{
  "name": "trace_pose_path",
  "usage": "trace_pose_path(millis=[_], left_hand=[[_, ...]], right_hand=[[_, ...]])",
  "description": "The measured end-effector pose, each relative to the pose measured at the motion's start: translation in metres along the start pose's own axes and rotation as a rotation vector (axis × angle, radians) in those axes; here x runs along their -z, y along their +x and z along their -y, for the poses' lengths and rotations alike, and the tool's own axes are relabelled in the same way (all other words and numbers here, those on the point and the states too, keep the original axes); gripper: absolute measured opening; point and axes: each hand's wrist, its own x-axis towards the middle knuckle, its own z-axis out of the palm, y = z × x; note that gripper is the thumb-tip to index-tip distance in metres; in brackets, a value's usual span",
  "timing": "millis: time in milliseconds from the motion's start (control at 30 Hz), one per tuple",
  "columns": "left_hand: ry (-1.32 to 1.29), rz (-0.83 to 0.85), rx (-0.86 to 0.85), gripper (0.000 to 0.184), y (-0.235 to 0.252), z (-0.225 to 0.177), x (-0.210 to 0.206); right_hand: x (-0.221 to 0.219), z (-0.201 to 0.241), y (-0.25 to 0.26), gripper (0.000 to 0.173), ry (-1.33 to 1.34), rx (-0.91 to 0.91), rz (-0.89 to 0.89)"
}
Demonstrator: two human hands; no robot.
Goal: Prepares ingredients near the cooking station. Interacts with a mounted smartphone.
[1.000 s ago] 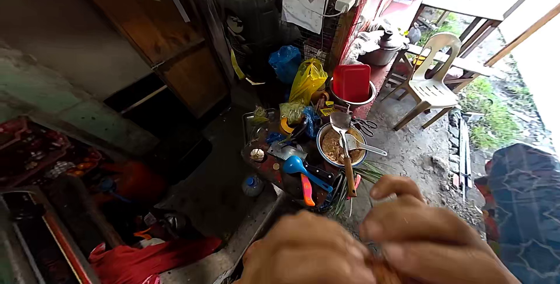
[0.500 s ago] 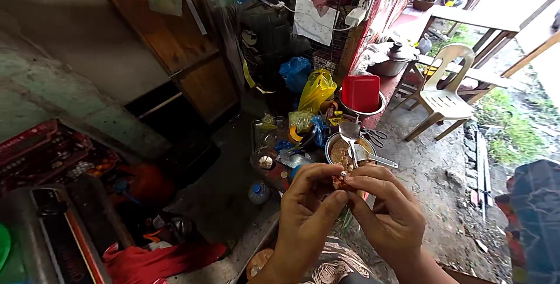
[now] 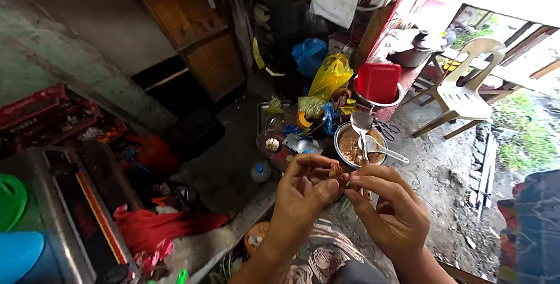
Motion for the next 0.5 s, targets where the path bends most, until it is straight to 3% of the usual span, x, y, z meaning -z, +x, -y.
trace_pose_path(millis=[167,333,500], left_hand=[[-0.033,-0.306,0.122,0.027,-0.017,-0.017,0.054],[0.26,-0.65,-0.042,0.035,-0.037,-0.051,0.13],[0.31,-0.812,-0.16,0.035,-0.042,-0.076,0.18]], right_hand=[[-0.003,-0.014,-0.019,0.017,0.037,-0.097,0.11],[-0.015,-0.037,-0.046,0.017,0.018,-0.25,0.227],[-0.029,-0.048,-0.06,0.017,-0.034,-0.346,0.271]])
